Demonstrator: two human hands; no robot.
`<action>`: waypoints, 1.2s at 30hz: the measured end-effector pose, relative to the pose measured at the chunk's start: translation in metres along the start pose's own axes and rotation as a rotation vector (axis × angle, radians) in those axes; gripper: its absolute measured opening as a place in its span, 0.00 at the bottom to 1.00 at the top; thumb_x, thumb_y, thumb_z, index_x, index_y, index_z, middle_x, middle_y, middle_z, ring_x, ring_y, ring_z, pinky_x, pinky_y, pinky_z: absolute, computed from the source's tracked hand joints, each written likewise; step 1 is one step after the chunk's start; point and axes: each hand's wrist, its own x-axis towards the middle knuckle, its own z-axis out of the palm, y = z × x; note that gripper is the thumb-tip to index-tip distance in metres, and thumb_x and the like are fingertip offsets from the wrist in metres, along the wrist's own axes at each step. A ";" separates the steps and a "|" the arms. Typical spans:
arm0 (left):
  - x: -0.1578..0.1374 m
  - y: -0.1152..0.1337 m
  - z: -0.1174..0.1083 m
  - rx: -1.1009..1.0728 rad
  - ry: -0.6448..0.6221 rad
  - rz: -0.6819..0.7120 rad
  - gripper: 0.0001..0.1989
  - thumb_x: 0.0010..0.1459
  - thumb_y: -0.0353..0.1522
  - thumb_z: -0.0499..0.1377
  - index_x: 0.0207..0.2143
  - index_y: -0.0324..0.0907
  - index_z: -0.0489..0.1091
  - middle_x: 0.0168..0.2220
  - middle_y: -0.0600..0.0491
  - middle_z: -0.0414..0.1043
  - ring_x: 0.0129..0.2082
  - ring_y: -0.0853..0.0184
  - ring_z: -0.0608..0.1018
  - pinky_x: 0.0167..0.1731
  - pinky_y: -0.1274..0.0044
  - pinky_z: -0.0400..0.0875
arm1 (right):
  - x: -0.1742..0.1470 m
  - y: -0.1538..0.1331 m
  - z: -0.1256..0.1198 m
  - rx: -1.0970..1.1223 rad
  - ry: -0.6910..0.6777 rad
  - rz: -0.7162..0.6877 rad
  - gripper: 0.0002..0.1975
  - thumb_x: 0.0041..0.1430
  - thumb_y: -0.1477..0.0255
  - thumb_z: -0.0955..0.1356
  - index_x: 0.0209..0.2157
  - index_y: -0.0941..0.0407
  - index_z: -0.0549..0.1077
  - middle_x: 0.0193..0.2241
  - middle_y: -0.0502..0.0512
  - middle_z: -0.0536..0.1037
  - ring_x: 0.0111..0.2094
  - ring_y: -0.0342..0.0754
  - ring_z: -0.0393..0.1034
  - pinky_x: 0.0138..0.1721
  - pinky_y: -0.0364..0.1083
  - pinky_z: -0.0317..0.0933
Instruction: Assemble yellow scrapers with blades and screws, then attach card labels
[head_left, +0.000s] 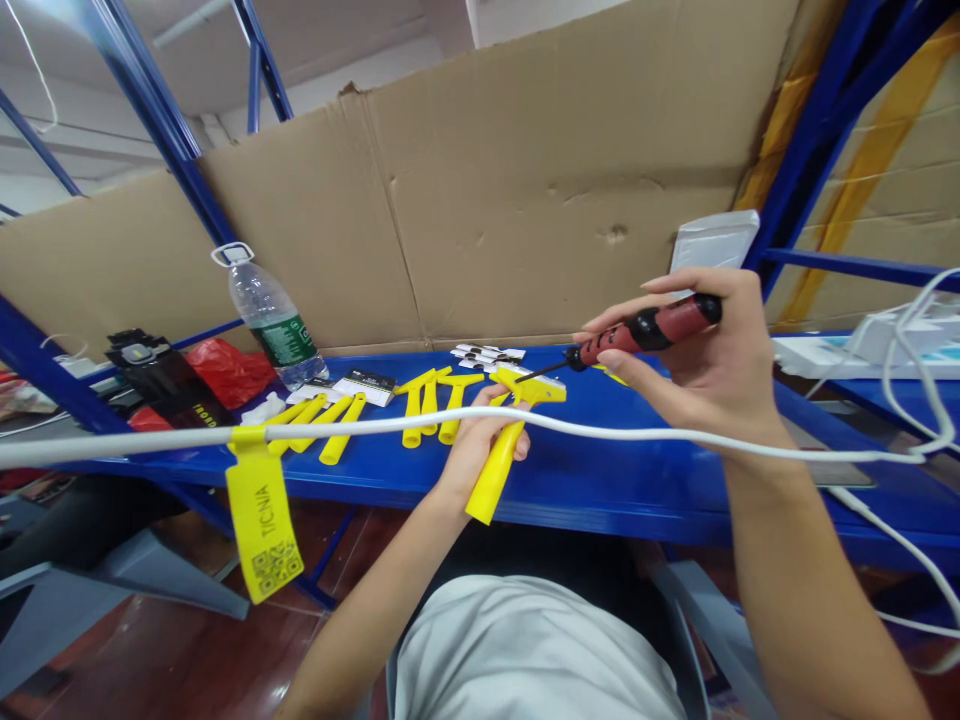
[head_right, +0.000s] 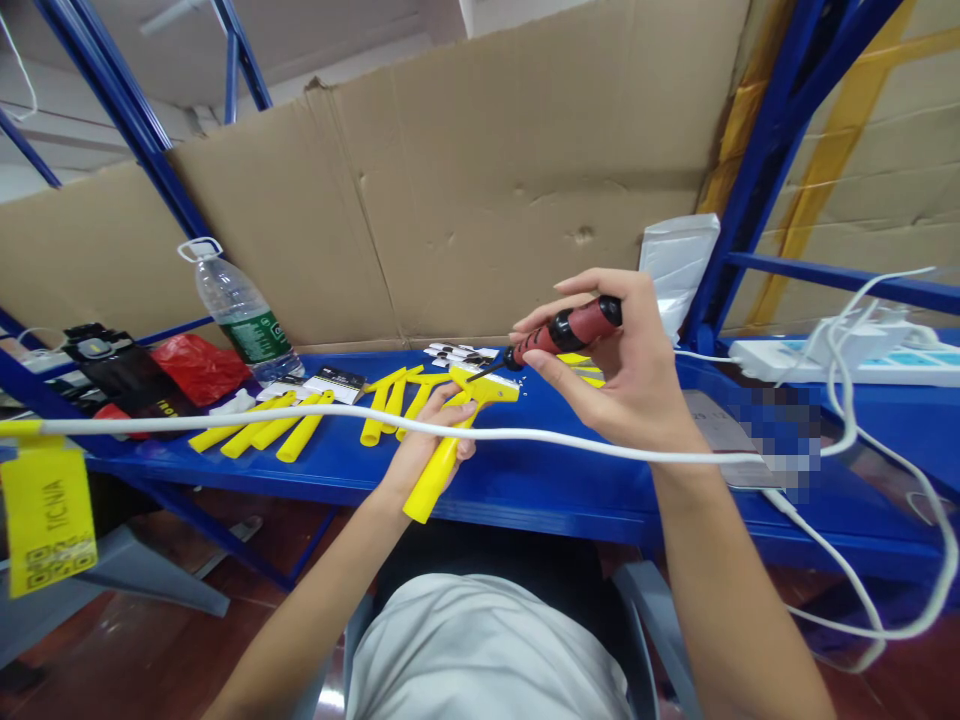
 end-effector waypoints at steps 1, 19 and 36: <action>0.000 0.000 0.000 -0.001 -0.002 -0.001 0.33 0.57 0.35 0.79 0.59 0.45 0.66 0.32 0.59 0.77 0.19 0.73 0.77 0.22 0.82 0.70 | 0.000 0.001 0.000 -0.017 0.015 -0.013 0.34 0.59 0.80 0.83 0.61 0.47 0.71 0.46 0.53 0.89 0.44 0.55 0.90 0.49 0.55 0.86; -0.002 0.001 0.001 -0.010 0.004 -0.016 0.34 0.57 0.35 0.79 0.59 0.46 0.65 0.35 0.57 0.79 0.19 0.74 0.77 0.23 0.81 0.71 | -0.001 -0.001 0.000 0.009 -0.010 0.027 0.33 0.61 0.80 0.82 0.60 0.44 0.71 0.47 0.51 0.90 0.44 0.55 0.90 0.48 0.56 0.87; -0.001 0.000 0.000 0.002 0.022 0.001 0.35 0.56 0.36 0.79 0.59 0.46 0.65 0.41 0.53 0.83 0.19 0.74 0.78 0.22 0.80 0.72 | -0.001 -0.001 -0.001 -0.022 -0.024 0.048 0.35 0.63 0.78 0.81 0.64 0.43 0.70 0.49 0.52 0.89 0.49 0.56 0.90 0.53 0.59 0.87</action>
